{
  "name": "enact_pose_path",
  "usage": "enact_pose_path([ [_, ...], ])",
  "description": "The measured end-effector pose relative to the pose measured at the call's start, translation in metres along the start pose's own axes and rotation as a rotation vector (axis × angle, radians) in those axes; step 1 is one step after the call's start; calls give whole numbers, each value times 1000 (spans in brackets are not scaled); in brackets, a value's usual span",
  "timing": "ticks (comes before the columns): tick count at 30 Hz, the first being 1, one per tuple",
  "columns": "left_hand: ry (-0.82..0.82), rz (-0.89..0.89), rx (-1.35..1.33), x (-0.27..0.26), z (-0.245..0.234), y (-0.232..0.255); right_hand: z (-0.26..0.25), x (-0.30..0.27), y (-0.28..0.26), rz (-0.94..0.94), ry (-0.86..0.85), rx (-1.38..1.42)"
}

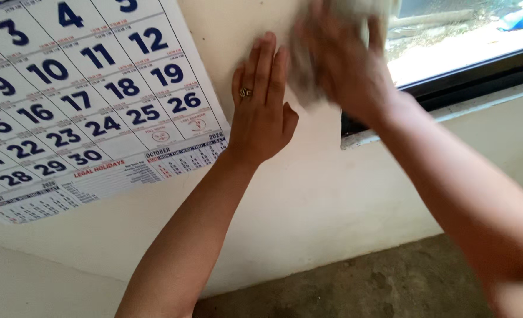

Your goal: The person wets a cloth in a green basin, wrings it out, and uses it to wipe the interior frame and glass of a sliding window.

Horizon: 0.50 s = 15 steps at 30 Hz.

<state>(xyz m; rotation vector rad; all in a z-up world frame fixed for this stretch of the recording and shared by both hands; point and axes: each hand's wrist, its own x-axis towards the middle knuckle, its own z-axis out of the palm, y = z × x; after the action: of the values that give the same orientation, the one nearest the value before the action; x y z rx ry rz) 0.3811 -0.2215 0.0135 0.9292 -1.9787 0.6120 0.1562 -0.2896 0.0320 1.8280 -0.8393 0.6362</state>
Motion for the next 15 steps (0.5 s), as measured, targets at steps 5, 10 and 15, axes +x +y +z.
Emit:
enact_pose_path([
  [5, -24, -18, -2, -6, 5, 12, -8, 0, -17, 90, 170, 515],
  [10, -83, 39, 46, -15, 19, 22, -15, -83, -50, 214, -173, 779],
  [15, -209, 72, -74, -5, 36, 47, -21, -145, -52, 475, -49, 946],
])
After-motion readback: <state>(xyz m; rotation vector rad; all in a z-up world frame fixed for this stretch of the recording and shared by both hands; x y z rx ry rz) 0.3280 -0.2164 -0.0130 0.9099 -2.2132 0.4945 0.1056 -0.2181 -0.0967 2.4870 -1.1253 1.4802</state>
